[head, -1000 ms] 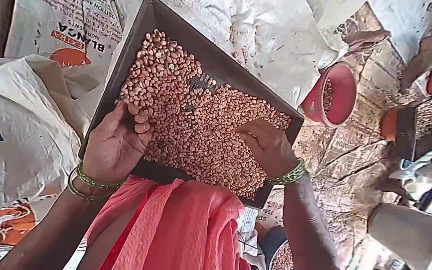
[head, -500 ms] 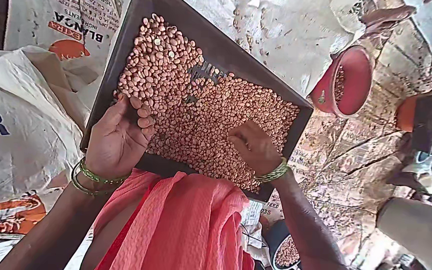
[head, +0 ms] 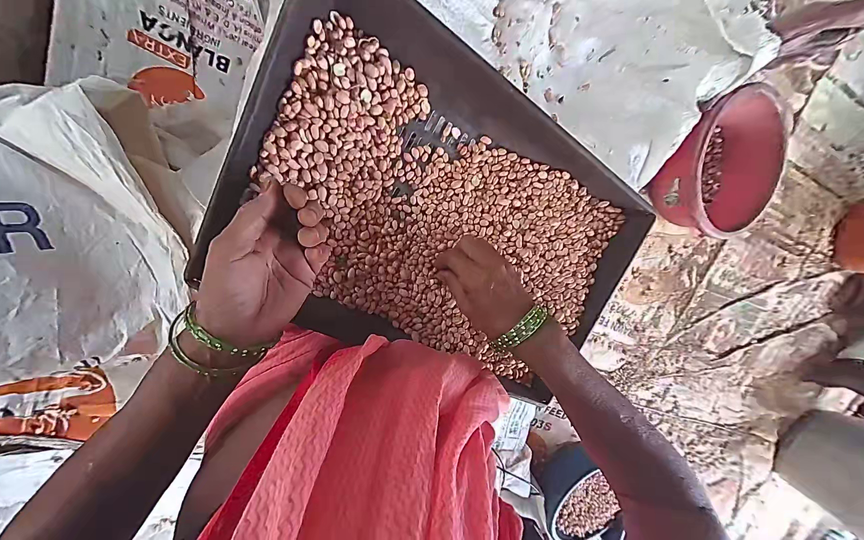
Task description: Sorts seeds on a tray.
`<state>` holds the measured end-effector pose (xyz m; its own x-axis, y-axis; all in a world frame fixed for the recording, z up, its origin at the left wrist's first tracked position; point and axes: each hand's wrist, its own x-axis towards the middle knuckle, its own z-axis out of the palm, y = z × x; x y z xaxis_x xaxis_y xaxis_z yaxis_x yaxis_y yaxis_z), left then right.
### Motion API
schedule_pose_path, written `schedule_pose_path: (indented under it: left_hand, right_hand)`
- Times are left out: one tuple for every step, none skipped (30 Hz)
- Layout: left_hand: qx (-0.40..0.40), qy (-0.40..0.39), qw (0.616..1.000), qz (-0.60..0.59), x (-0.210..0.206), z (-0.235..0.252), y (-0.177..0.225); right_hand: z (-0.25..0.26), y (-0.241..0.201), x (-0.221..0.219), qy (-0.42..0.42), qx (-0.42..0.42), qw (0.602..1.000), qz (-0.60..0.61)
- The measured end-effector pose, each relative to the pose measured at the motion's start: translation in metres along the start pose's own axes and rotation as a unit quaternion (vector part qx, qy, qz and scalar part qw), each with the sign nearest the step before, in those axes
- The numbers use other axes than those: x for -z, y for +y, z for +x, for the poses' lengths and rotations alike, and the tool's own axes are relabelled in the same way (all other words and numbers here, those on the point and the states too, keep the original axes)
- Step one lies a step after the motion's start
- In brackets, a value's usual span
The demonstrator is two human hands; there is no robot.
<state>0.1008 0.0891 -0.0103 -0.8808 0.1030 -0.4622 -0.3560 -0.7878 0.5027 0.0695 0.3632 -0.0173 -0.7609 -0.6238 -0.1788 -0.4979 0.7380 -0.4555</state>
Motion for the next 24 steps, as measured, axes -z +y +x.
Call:
schedule_pose_path:
  left_hand:
    - [-0.002,-0.002,1.0,0.002,0.001,0.0,0.0]
    - [-0.003,-0.004,1.0,0.003,0.001,0.001,0.0]
    - [-0.003,-0.007,1.0,0.004,0.002,0.0,0.0]
    - [-0.001,-0.008,1.0,0.003,0.002,0.0,-0.001]
    - [0.0,-0.009,1.0,-0.002,0.001,0.001,-0.001]
    - [0.0,-0.007,1.0,-0.008,0.001,0.001,-0.002]
    - [0.001,-0.004,1.0,-0.011,0.0,0.0,-0.003]
    - [0.002,0.0,1.0,-0.012,-0.001,0.0,-0.003]
    - [0.0,0.003,1.0,-0.011,-0.002,0.0,-0.003]
    - [0.0,0.005,1.0,-0.011,-0.002,-0.001,-0.002]
    - [-0.002,0.008,1.0,-0.011,-0.002,-0.001,-0.001]
    - [-0.004,0.007,1.0,-0.01,-0.002,-0.001,0.0]
    - [-0.006,0.001,1.0,-0.007,0.0,-0.002,0.0]
    - [-0.008,-0.009,1.0,-0.002,0.001,-0.003,0.0]
    - [-0.011,-0.013,1.0,0.006,0.002,-0.003,0.0]
    - [-0.013,-0.013,1.0,0.015,0.003,-0.003,0.0]
    - [-0.013,-0.01,1.0,0.021,0.005,-0.003,0.0]
    - [-0.013,-0.008,1.0,0.026,0.005,-0.003,-0.001]
    - [-0.012,-0.007,1.0,0.025,0.005,-0.002,-0.002]
    - [-0.009,-0.006,1.0,0.023,0.003,-0.002,-0.003]
    - [-0.006,-0.006,1.0,0.02,0.001,-0.002,-0.004]
    - [-0.005,-0.009,1.0,0.017,-0.002,-0.002,-0.004]
    - [-0.005,-0.013,1.0,0.015,-0.004,-0.002,-0.005]
    - [-0.005,-0.015,1.0,0.015,-0.005,-0.003,-0.005]
  right_hand:
    - [0.001,0.002,0.0,0.004,-0.002,1.0,-0.001]
    - [0.002,0.003,0.0,0.002,-0.006,1.0,0.0]
    - [0.002,0.003,0.0,-0.001,-0.008,1.0,-0.002]
    - [0.002,0.003,-0.001,-0.002,-0.008,1.0,-0.008]
    - [0.002,0.003,-0.002,0.0,-0.006,1.0,-0.019]
    - [0.001,0.003,-0.003,0.005,-0.001,0.999,-0.035]
    - [0.0,0.003,-0.006,0.011,0.005,0.998,-0.056]
    - [-0.001,0.002,-0.007,0.013,0.008,0.997,-0.07]
    - [-0.001,0.001,-0.007,0.015,0.004,0.997,-0.073]
    - [0.0,0.0,-0.005,0.017,-0.006,0.998,-0.056]
    - [0.001,0.0,0.0,0.026,-0.022,0.999,-0.013]
    - [0.002,0.002,0.007,0.033,-0.051,0.997,0.053]
    - [-0.001,0.007,0.018,0.042,-0.086,0.986,0.134]
    - [-0.006,0.013,0.031,0.047,-0.126,0.965,0.224]
    - [-0.012,0.02,0.042,0.047,-0.162,0.934,0.315]
    - [-0.019,0.027,0.05,0.038,-0.186,0.899,0.396]
    - [-0.025,0.034,0.054,0.022,-0.192,0.873,0.448]
    - [-0.031,0.036,0.055,-0.002,-0.194,0.861,0.47]
    - [-0.035,0.035,0.055,-0.027,-0.195,0.864,0.464]
    - [-0.038,0.031,0.053,-0.053,-0.188,0.882,0.43]
    - [-0.04,0.026,0.05,-0.063,-0.175,0.91,0.369]
    - [-0.042,0.02,0.045,-0.056,-0.15,0.944,0.29]
    - [-0.042,0.014,0.04,-0.043,-0.118,0.969,0.211]
    - [-0.042,0.009,0.035,-0.033,-0.089,0.985,0.145]
